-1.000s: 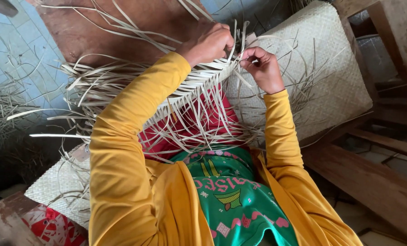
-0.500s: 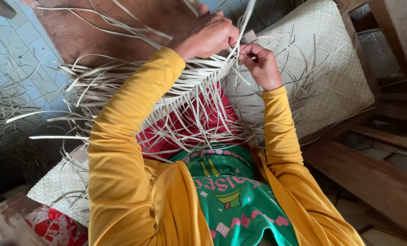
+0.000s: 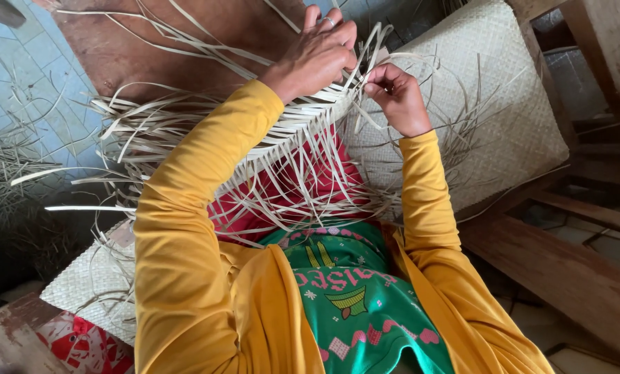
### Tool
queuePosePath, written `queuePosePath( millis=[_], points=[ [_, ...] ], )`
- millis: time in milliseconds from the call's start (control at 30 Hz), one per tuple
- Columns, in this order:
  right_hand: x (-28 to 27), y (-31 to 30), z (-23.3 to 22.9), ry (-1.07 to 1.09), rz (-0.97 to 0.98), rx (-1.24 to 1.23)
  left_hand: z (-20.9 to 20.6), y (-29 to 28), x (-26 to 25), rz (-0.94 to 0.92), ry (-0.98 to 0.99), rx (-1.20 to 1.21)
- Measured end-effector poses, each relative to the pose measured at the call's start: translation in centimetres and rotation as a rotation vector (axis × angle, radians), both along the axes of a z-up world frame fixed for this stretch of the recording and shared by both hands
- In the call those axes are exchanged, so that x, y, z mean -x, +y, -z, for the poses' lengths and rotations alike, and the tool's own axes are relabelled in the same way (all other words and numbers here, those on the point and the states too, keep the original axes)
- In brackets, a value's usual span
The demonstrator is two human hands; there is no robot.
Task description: Weaving long strips of dried plant material into a braided pattern by hand.
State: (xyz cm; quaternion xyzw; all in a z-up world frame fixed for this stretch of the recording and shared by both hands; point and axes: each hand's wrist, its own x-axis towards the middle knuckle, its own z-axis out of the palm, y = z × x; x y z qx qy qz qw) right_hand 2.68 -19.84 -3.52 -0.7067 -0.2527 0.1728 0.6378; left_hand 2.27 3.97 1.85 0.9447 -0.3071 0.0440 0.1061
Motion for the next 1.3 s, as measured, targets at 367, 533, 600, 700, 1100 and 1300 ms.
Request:
queuePosePath(
  millis=[367,533,600,700,1100,1300],
  points=[
    [-0.3,0.8,-0.4,-0.072,0.011,0.039,-3.0,0.5,0.4,-0.064,0.288,0.068],
    [-0.6,0.7,-0.4,-0.178,-0.049,0.134,-1.3,0.1,-0.5,-0.053,0.147,0.131],
    [-0.6,0.6,-0.2,-0.215,-0.023,0.158,-2.2,-0.1,0.2,-0.063,0.119,0.114],
    [-0.3,0.9,-0.5,-0.293,0.032,0.192,-3.2,-1.0,1.0,-0.11,-0.18,0.071],
    [-0.1,1.3,0.3,0.098,0.15,0.041,-4.0,-2.7,3.4,-0.082,0.473,0.527],
    [1.5,2.2,1.2,0.204,0.262,-0.172,0.0,-3.4,3.0,-0.142,0.335,0.379]
  ],
)
